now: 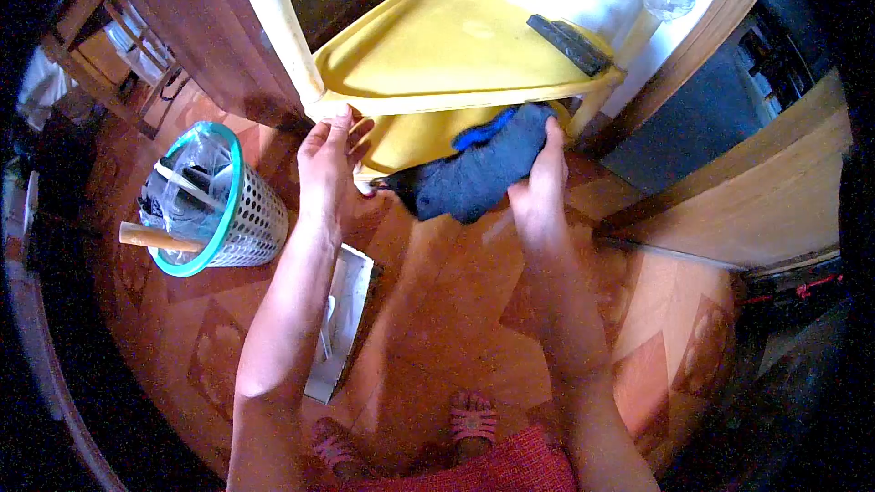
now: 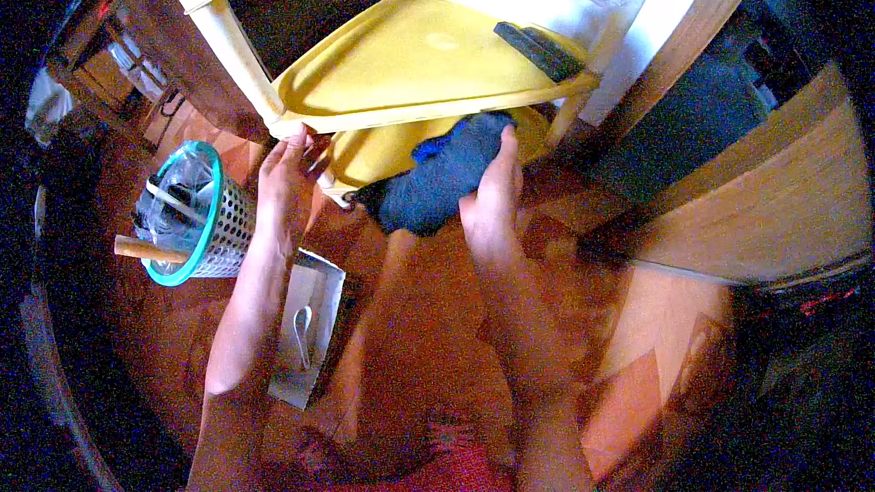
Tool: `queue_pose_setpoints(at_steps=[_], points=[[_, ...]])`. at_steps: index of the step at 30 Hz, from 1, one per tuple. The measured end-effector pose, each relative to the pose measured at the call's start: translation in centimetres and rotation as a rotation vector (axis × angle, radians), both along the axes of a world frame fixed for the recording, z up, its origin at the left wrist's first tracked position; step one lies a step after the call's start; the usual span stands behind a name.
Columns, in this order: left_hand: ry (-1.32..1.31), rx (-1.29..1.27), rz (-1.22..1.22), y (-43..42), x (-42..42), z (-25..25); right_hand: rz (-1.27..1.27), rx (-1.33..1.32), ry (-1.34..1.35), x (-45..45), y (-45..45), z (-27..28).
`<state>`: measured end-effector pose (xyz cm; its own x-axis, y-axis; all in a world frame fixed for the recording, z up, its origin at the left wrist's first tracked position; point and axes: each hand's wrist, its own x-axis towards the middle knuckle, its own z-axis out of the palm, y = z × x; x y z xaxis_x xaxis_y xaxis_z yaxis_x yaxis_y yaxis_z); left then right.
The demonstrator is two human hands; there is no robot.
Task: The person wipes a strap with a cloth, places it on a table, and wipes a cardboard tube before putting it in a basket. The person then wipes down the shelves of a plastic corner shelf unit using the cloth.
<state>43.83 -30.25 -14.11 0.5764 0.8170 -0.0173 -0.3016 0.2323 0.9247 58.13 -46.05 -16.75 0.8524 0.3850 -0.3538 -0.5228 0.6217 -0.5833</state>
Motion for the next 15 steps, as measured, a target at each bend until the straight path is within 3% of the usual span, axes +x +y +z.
queue_pose_setpoints(at_steps=[3,5,12,15], points=[[-0.078,-0.042,-0.016,0.0,-0.1,0.0,-0.019,0.148,-0.132,1.0,0.4,0.3],[-0.051,-0.036,-0.014,0.5,-0.2,-0.5,-0.062,-0.067,-0.183,1.0,0.8,0.6],[-0.051,0.023,0.016,0.8,0.3,-0.8,-0.191,-0.11,-0.176,1.3,1.7,-0.3],[-0.077,0.02,0.0,0.9,0.2,-0.8,-0.119,-0.097,-0.234,1.0,1.4,0.4]])
